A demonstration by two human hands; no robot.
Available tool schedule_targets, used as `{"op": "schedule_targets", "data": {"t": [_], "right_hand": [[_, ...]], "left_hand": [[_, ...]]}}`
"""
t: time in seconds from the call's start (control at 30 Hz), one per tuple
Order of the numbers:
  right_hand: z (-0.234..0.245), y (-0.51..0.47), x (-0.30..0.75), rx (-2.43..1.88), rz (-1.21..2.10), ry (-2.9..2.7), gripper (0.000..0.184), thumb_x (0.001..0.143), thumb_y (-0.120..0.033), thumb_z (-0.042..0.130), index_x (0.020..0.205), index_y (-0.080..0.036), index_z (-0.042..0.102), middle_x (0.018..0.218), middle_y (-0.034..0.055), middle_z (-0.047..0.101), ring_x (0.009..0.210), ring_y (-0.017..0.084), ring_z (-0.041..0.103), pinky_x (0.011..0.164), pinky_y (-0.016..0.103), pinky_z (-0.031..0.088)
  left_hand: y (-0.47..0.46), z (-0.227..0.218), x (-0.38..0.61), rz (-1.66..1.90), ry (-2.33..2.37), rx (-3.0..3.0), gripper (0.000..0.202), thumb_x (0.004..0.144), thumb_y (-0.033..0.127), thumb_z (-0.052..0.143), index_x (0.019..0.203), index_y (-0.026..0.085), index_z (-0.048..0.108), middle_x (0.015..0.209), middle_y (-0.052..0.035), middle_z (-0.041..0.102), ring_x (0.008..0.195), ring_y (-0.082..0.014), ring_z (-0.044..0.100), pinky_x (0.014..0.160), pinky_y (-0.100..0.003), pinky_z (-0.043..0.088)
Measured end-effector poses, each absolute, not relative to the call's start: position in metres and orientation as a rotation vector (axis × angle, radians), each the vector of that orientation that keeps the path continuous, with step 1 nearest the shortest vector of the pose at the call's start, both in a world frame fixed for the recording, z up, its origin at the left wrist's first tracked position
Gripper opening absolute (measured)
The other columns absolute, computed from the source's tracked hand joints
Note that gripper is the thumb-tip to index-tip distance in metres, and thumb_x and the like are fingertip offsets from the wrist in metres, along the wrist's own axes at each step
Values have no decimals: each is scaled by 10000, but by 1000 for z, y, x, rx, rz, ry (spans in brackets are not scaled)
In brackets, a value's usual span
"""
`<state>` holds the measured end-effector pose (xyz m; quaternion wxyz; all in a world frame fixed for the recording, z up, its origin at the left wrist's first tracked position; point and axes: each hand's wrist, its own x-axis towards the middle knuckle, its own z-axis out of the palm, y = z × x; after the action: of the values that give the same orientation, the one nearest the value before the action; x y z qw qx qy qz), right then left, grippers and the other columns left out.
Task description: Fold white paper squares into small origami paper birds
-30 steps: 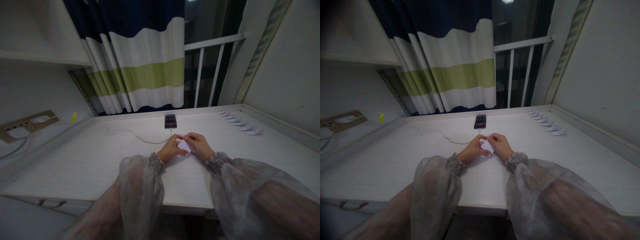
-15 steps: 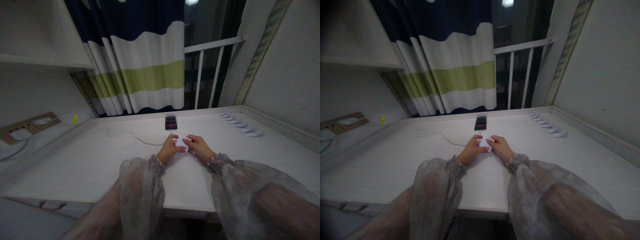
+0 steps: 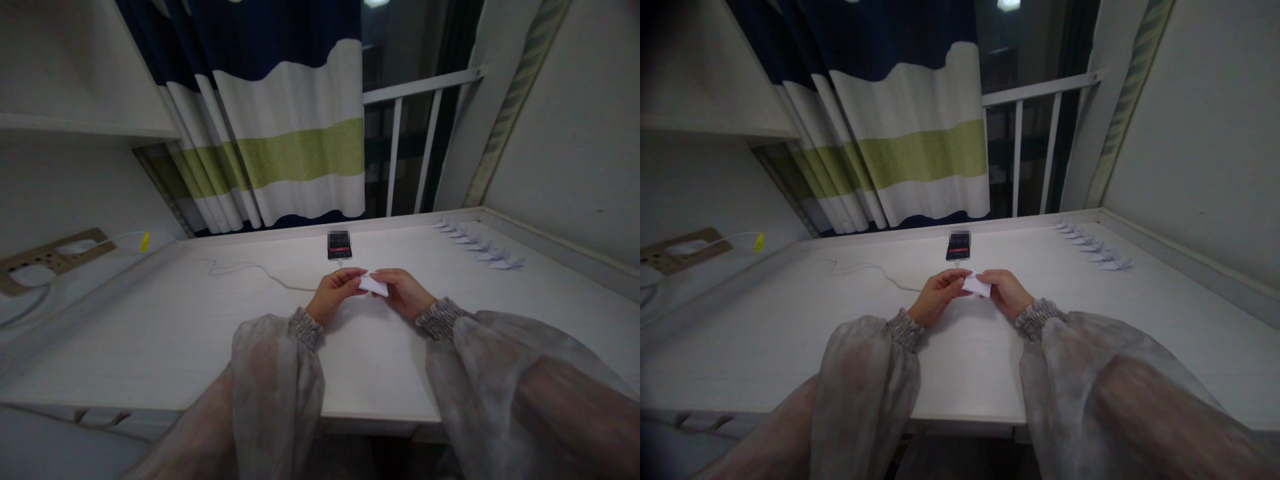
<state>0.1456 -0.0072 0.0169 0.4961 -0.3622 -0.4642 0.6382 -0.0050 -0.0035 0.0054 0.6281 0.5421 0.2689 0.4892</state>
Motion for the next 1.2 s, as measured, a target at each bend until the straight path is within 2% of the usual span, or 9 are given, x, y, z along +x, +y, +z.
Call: {"op": "schedule_targets", "data": {"t": [0.17, 0.47, 0.73, 0.8, 0.9, 1.03, 1.2], "right_hand": [[15, -7, 146, -840, 1594, -1115, 79, 575, -207, 609, 532, -141, 616, 545, 5, 546, 517, 93, 462, 459, 222, 373], [15, -8, 147, -865, 1659, -1116, 76, 594, -195, 567, 568, -164, 632, 586, 6, 567, 556, 109, 493, 504, 233, 419], [9, -6, 142, -877, 1595, -1190, 104, 588, -220, 620, 543, -147, 561, 508, -25, 519, 478, 82, 463, 454, 215, 389], [10, -7, 142, -877, 1526, -1173, 122, 600, -255, 634, 666, -171, 574, 545, -37, 534, 498, 88, 481, 463, 222, 416], [13, -9, 142, -835, 1360, -1222, 246, 643, -322, 623, 860, -223, 564, 629, -46, 554, 567, 99, 519, 547, 264, 479], [13, -12, 144, -844, 1055, -1490, 240, 666, -369, 611, 820, -186, 605, 730, -2, 586, 659, 117, 548, 653, 284, 477], [8, -10, 145, -926, 778, -1580, 241, 634, -333, 650, 810, -170, 621, 708, 18, 616, 635, 131, 563, 632, 291, 468]], "left_hand": [[-4, 5, -4, 1127, 618, 1225, 356, 556, 318, 716, 851, 131, 642, 819, -33, 633, 743, -109, 569, 744, -274, 471], [-4, 4, -5, 1117, 608, 1262, 322, 533, 191, 726, 840, 142, 642, 786, -23, 654, 724, -106, 584, 750, -271, 451], [-6, 6, -5, 1061, 674, 1313, 229, 511, 204, 733, 680, 107, 612, 655, -7, 629, 622, -100, 572, 679, -265, 447], [-3, 5, -5, 1127, 734, 1308, 217, 513, 210, 732, 661, 111, 606, 641, 2, 622, 607, -92, 560, 669, -257, 441], [1, 5, -6, 1256, 809, 1281, 196, 518, 196, 726, 660, 122, 615, 642, 12, 621, 607, -77, 546, 671, -237, 430], [5, 5, -7, 1366, 816, 1252, 194, 499, 181, 728, 656, 128, 627, 650, 10, 627, 622, -82, 550, 661, -231, 429], [4, 5, -4, 1433, 790, 1212, 212, 451, 144, 741, 637, 133, 638, 604, 24, 609, 594, -69, 527, 626, -212, 417]]}}
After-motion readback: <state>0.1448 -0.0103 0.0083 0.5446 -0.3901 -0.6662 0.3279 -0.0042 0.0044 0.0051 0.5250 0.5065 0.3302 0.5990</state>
